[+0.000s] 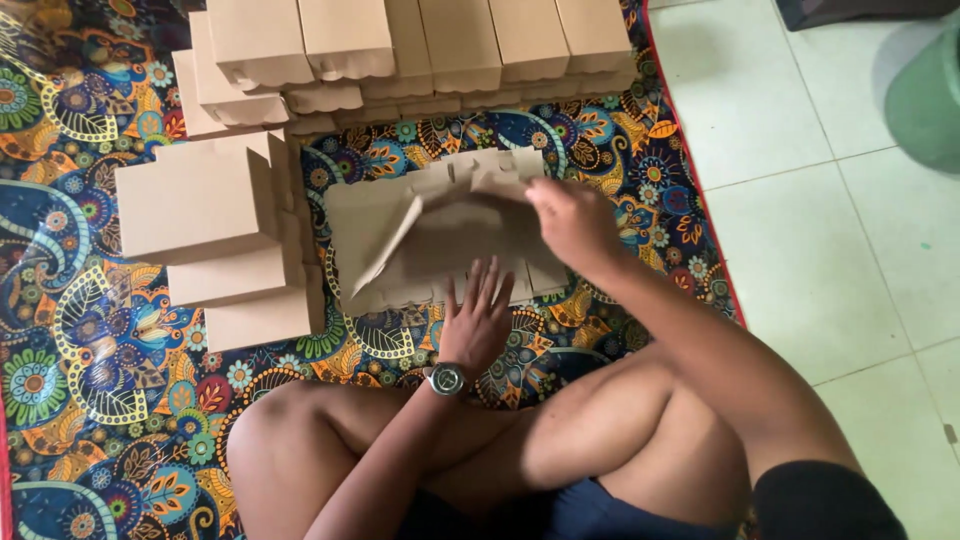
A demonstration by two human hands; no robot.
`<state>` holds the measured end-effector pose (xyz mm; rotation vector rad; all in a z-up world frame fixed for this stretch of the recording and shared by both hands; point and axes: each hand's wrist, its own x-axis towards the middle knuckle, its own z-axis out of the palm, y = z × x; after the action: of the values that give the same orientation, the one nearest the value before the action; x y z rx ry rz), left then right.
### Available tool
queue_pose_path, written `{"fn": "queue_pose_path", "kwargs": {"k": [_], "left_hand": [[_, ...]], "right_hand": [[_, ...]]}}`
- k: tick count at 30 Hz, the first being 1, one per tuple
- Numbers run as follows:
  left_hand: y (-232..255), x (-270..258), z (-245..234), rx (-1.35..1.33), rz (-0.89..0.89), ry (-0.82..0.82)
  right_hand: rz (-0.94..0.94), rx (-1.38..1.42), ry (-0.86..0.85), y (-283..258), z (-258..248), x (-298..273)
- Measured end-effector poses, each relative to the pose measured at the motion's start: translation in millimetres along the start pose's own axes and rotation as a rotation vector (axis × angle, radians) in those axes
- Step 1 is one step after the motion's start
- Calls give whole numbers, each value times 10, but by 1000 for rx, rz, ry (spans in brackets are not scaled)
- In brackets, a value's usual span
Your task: Folding a flat cardboard template into a box by bending and tucking flaps.
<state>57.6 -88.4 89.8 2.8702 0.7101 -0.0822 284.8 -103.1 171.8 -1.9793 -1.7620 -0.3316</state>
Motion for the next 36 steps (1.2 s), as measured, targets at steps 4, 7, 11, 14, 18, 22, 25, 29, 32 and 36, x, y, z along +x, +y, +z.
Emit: {"fn": "queue_pose_path", "kwargs": {"k": [4, 7, 11, 14, 18, 22, 25, 29, 32, 36], "left_hand": [[-50, -59, -30, -133, -108, 157], [-120, -76, -2, -392, -263, 199], [-97, -304, -565, -1098, -373, 281], [-265, -47, 91, -2175, -362, 119], [-192, -158, 508, -2482, -598, 249], [-518, -87, 1152, -1861, -860, 347], [-723, -60, 1257, -1622, -897, 418], [-1368, 48, 2097, -2527, -825, 228], [-1497, 21, 1958, -2321, -851, 247], [-1161, -109, 725, -1714, -837, 227]], "right_hand": [[48, 48, 135, -40, -545, 92], [43, 2, 215, -240, -897, 51], [30, -4, 98, -770, -949, -146], [-107, 224, -9, -1068, -476, -278], [286, 646, -923, -1198, -174, -346], [263, 441, -1001, -828, 488, -566], [335, 183, -833, -217, 921, -621], [791, 259, -880, 480, 1094, -688], [970, 461, -813, 187, 707, -580], [1054, 489, -746, 199, 824, -675]]}}
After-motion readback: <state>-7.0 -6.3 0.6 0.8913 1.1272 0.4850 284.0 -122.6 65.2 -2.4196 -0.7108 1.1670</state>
